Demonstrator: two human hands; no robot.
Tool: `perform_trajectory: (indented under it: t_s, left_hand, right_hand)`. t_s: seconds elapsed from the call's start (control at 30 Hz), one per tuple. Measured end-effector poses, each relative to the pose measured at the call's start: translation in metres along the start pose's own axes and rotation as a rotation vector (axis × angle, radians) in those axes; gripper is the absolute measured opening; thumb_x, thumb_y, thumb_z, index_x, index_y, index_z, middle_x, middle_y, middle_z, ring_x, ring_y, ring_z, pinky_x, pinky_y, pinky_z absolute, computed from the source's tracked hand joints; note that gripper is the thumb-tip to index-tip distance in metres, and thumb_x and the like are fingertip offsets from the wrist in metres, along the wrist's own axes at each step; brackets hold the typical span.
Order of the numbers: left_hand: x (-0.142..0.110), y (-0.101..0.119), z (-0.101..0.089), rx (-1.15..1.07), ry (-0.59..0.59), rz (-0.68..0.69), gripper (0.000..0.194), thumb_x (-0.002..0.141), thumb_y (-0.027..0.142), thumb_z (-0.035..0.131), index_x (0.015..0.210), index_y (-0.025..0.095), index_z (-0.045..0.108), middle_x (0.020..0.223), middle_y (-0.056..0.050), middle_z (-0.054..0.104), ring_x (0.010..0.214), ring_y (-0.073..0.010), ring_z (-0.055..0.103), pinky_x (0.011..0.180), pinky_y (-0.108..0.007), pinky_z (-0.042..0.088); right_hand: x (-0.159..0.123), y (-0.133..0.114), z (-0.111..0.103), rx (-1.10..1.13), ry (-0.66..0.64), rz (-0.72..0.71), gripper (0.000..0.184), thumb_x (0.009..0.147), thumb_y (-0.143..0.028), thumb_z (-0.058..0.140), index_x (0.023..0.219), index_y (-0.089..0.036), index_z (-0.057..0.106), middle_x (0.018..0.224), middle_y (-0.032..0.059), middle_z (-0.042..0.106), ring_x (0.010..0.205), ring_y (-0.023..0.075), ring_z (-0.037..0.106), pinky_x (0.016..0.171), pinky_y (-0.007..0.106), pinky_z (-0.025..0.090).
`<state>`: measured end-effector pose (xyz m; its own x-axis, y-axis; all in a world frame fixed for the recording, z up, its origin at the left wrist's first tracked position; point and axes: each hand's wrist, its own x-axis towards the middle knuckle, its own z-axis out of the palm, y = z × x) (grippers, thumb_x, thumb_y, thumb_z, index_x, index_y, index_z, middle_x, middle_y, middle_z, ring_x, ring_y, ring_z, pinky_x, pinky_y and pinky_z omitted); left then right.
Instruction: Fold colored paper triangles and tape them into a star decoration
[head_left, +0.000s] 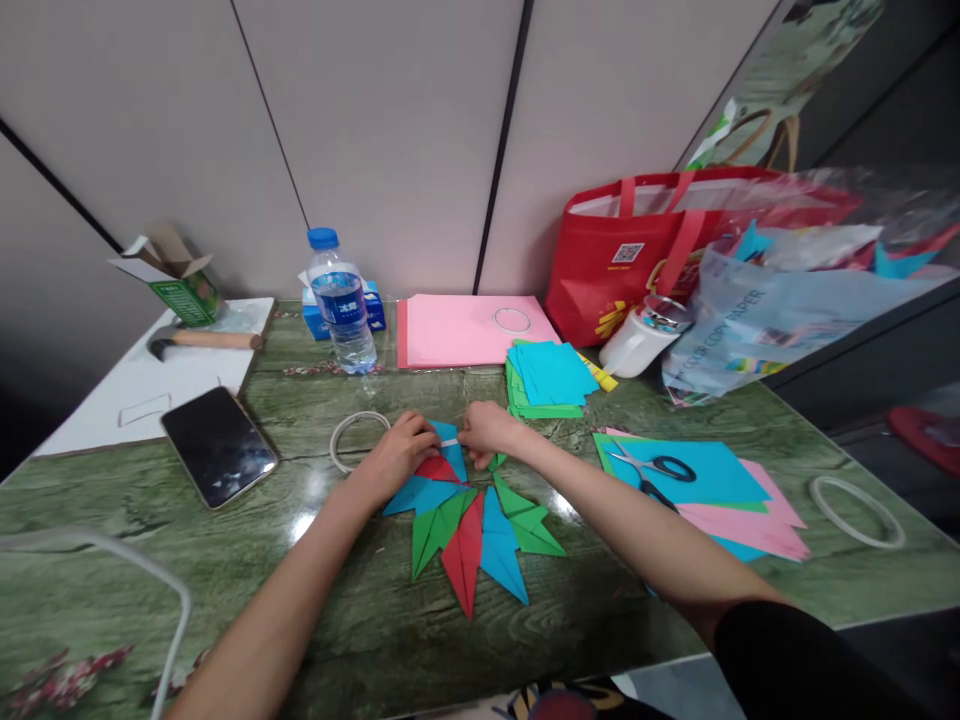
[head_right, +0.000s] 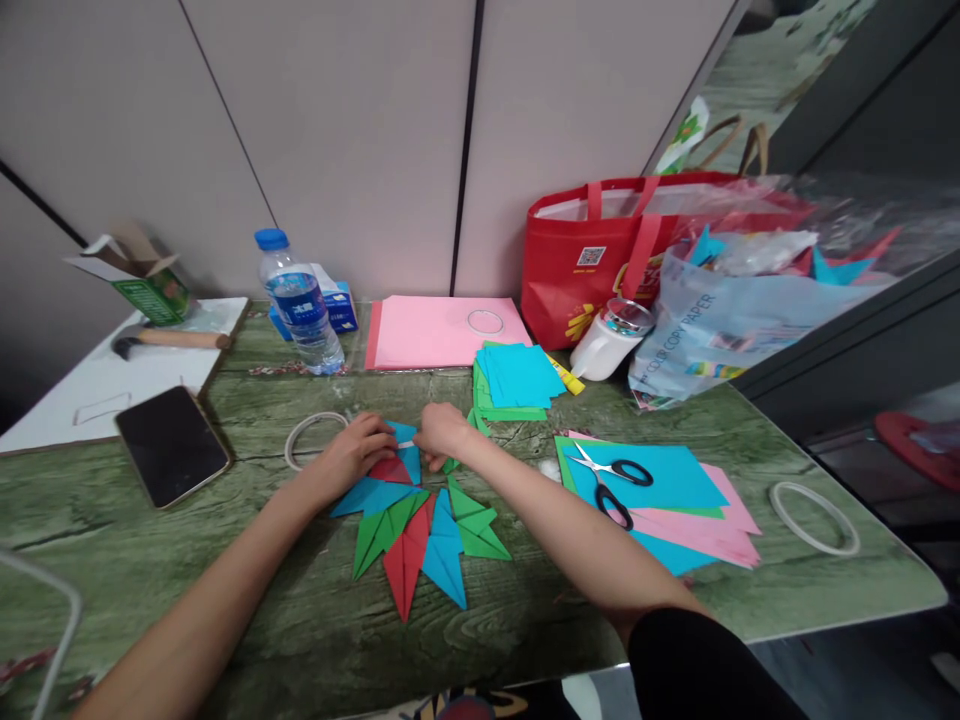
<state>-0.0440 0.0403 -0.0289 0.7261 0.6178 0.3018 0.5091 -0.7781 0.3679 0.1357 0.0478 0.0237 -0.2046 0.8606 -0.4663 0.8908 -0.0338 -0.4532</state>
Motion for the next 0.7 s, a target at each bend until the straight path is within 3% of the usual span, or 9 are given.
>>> perform_trajectory:
  t_s: [0.2,0.7]
  left_hand:
    - [-0.001,-0.002,0.003,-0.029,0.027,-0.020,0.015,0.088,0.017,0.049,0.084,0.015,0.063,0.086,-0.007,0.057,0.093,-0.0200,0.049,0.082,-0.035,0.045]
    - [-0.002,-0.008,0.005,-0.018,0.057,0.016,0.015,0.086,0.019,0.054,0.075,0.016,0.063,0.090,-0.007,0.059,0.091,-0.0196,0.051,0.082,-0.036,0.046]
  right_hand:
    - [0.002,-0.004,0.006,-0.082,0.118,-0.182,0.013,0.077,-0.017,0.058,0.078,-0.015,0.070,0.066,0.0045,0.072,0.073,0.0155,0.068,0.066,0.018,0.047]
    - [0.003,-0.008,0.010,-0.213,0.126,-0.182,0.013,0.076,-0.023,0.062,0.078,-0.015,0.072,0.078,0.0092,0.073,0.080,0.0201,0.067,0.069,0.023,0.047]
